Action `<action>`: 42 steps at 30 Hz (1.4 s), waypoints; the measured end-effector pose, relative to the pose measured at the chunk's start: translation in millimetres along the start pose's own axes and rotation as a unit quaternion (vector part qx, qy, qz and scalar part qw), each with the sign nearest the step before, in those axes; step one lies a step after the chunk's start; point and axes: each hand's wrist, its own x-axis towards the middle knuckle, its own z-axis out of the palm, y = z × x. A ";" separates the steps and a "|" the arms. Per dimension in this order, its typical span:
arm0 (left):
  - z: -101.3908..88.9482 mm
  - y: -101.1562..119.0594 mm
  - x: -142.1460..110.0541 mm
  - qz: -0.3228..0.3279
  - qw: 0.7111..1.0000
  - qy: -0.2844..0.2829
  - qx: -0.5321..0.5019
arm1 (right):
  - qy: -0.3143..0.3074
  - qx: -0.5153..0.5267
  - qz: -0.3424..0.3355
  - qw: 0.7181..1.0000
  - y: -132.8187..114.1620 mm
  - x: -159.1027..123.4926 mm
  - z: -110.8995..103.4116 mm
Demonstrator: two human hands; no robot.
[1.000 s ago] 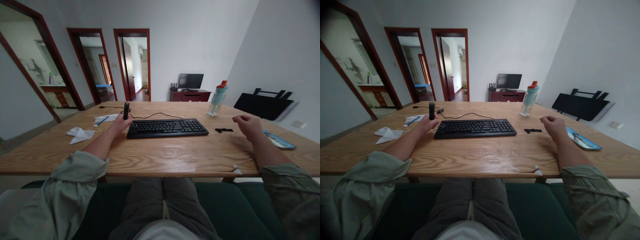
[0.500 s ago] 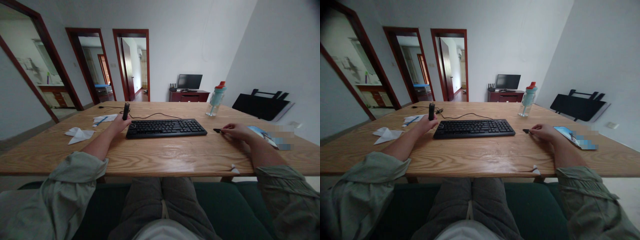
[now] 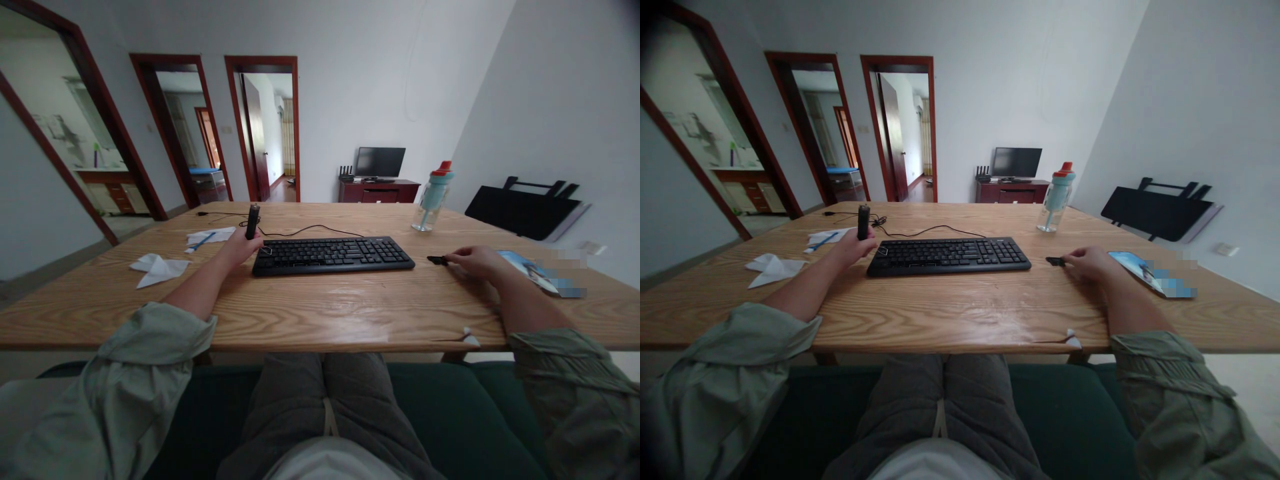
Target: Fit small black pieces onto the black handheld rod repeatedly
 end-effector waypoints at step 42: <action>-8.8 3.3 -5.2 0.071 0.960 -0.257 0.086 | -0.083 0.361 -0.331 0.868 -315.0 -124.9 109.5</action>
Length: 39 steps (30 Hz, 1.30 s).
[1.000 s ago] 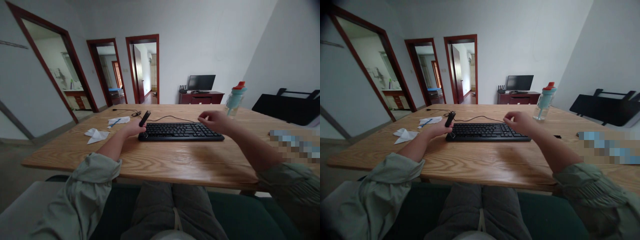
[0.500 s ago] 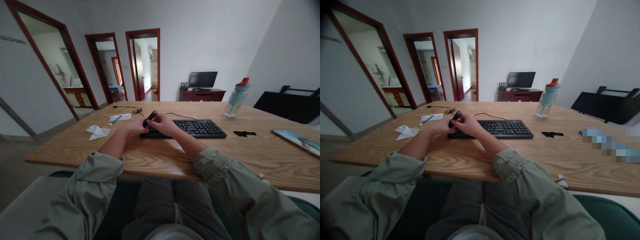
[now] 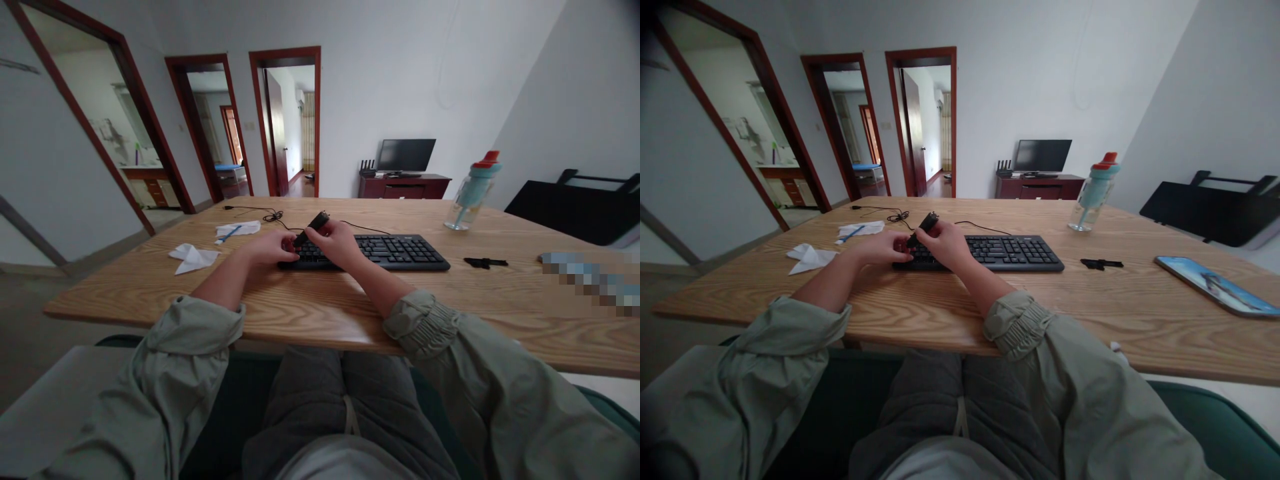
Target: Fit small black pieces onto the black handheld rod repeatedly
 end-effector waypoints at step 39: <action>-0.5 12.0 -1.9 0.009 0.996 0.006 0.083 | 0.000 -0.081 -0.072 0.994 -16.2 -13.4 13.1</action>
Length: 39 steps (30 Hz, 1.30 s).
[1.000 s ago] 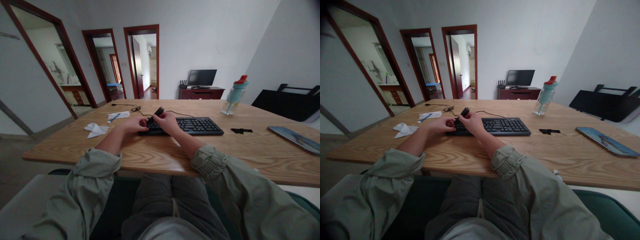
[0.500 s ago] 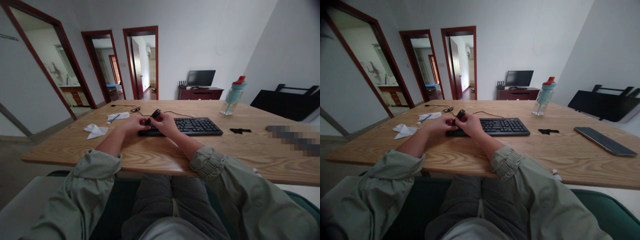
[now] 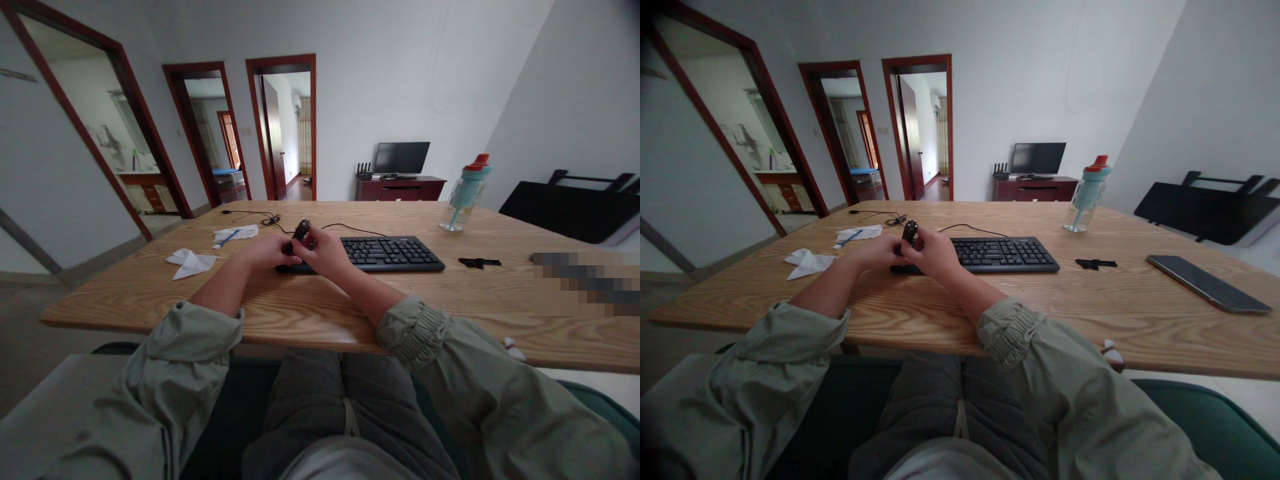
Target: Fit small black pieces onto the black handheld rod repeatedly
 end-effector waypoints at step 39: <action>-11.8 6.5 -15.5 -0.021 0.992 -0.012 0.124 | -0.117 0.033 -0.011 0.993 47.3 -3.1 -52.3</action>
